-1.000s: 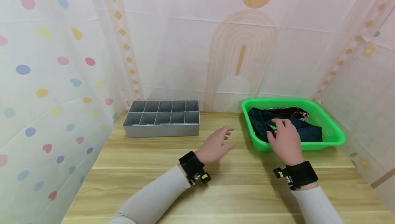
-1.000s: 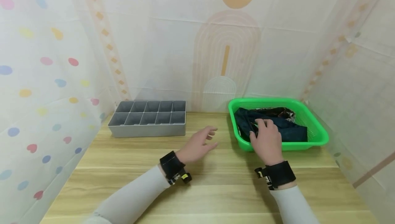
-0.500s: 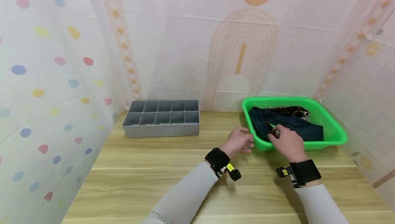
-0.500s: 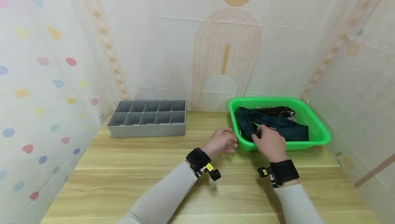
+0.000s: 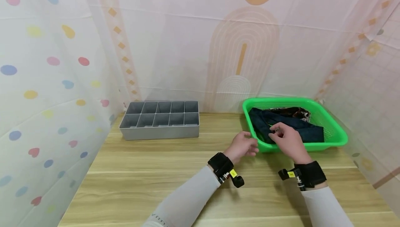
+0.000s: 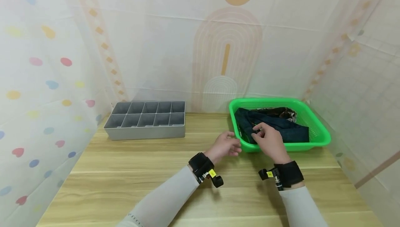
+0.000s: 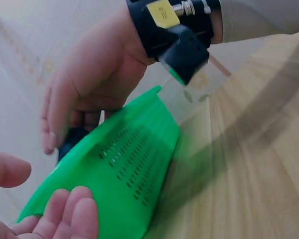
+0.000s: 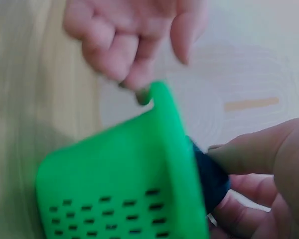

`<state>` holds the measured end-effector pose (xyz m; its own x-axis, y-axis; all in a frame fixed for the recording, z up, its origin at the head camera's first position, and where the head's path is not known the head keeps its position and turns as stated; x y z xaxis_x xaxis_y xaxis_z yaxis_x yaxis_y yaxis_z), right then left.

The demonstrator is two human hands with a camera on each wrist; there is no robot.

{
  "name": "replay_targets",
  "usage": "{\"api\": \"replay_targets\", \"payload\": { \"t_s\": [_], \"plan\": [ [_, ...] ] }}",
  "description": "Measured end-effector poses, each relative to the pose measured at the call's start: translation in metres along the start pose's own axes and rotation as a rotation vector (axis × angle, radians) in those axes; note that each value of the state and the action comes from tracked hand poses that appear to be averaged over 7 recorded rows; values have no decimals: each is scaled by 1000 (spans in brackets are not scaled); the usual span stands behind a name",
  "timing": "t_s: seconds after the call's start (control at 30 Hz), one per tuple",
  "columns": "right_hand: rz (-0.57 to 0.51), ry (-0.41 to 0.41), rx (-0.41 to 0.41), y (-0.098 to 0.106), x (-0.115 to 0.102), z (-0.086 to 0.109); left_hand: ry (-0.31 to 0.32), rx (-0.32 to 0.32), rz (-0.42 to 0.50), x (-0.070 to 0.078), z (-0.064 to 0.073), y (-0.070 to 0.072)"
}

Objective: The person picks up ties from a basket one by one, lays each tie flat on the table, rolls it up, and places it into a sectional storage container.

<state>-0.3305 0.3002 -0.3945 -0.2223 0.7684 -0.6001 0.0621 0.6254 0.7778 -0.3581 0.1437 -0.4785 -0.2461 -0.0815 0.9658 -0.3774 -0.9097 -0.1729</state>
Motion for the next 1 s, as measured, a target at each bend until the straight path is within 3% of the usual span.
{"api": "replay_targets", "payload": {
  "t_s": [0.1, 0.23, 0.37, 0.5, 0.67, 0.83, 0.93, 1.0],
  "plan": [
    [-100, 27, 16, 2, -10, 2, -26, 54, -87, 10, 7, 5],
    [-251, 68, 38, 4, -26, 5, -156, 113, -323, 41, 20, 10],
    [-431, 84, 38, 2, -37, 7, -304, 38, -498, 67, 32, 0],
    [-585, 66, 35, -2, -38, 7, -371, -8, -603, 74, 35, -7],
    [-743, 32, 70, -3, -32, 6, -398, 85, -684, 74, 35, -1],
    [-648, -1, 154, 3, -23, 6, -444, 191, -746, 80, 36, 6],
    [-442, -7, 206, 7, -23, 6, -480, 241, -762, 87, 39, 10],
    [-277, 36, 219, 6, -29, 6, -518, 261, -765, 94, 44, 11]
  ]
}}
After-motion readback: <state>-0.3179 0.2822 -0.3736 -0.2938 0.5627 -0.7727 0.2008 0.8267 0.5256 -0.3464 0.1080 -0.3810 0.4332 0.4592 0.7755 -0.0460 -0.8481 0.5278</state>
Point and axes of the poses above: each hand's wrist, its own z-axis away from the middle knuckle, its own y-axis out of the back of the hand, x = y × z, the point moved 10 cm from there along -z, towards the middle knuckle, and after that the axes turned 3 degrees about -x, right-handed, at the moved point
